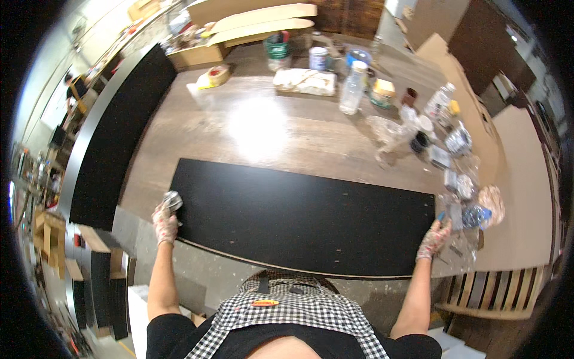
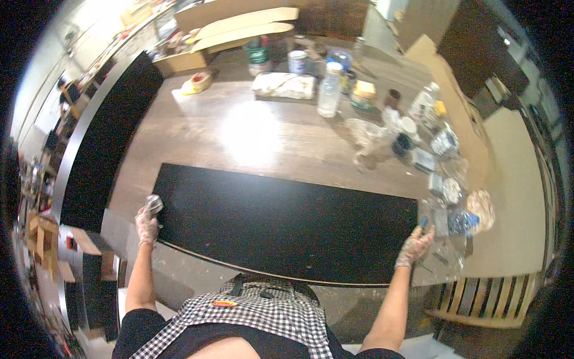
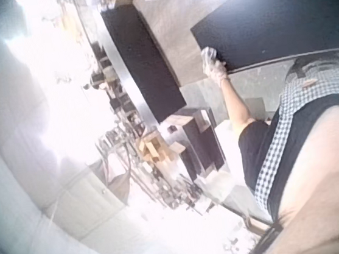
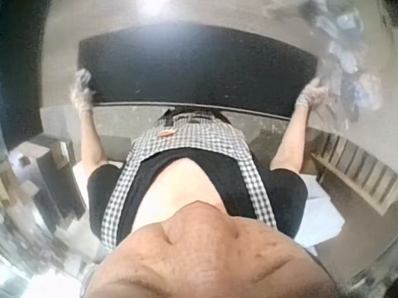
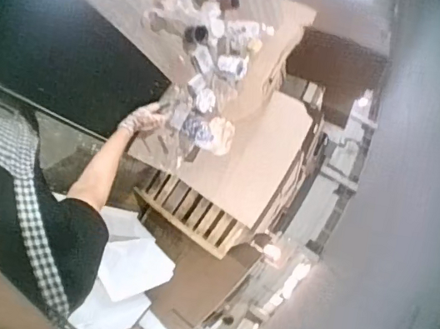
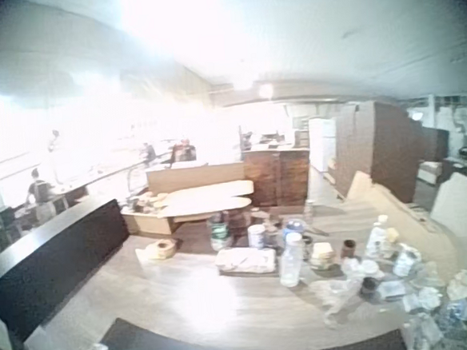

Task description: The person wipes a black rectangular panel with a cloth and a small blue tool, repeatedly cleaning the surface and edges. The person then stacks the cleaned panel with other similar panels.

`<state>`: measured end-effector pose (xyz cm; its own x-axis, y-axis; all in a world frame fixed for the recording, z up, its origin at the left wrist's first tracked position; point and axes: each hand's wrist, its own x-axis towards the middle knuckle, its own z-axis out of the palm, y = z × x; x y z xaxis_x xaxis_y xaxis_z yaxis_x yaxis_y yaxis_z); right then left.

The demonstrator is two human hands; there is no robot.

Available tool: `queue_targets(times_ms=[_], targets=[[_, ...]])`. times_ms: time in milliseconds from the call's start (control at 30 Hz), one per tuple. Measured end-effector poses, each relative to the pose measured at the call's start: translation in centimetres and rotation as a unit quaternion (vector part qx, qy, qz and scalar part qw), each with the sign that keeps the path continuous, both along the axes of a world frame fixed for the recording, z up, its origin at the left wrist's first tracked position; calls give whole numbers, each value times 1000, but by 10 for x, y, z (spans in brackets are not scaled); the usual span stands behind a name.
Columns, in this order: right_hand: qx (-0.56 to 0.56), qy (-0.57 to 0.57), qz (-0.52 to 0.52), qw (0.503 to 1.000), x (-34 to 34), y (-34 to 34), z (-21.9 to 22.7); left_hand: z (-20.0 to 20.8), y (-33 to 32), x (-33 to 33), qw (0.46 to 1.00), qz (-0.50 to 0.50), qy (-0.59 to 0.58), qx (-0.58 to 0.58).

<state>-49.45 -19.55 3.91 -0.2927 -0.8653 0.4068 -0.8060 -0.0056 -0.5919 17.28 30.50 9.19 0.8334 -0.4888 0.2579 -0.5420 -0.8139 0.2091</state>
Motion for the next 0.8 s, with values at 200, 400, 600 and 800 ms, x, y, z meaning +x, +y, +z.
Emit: queue_targets(times_ms=[200,400,600,800], targets=[[75,-73,1,995,24,76,9,32,-44,-65,922,-246,225,-198],[-42,-209,62,975,30,71,-7,19,-72,-203,852,-425,53,303],[-60,-383,59,920,24,75,-2,28,-80,-210,838,-444,34,316],[-159,-430,62,887,-16,66,103,119,-91,-208,832,-481,-27,274]])
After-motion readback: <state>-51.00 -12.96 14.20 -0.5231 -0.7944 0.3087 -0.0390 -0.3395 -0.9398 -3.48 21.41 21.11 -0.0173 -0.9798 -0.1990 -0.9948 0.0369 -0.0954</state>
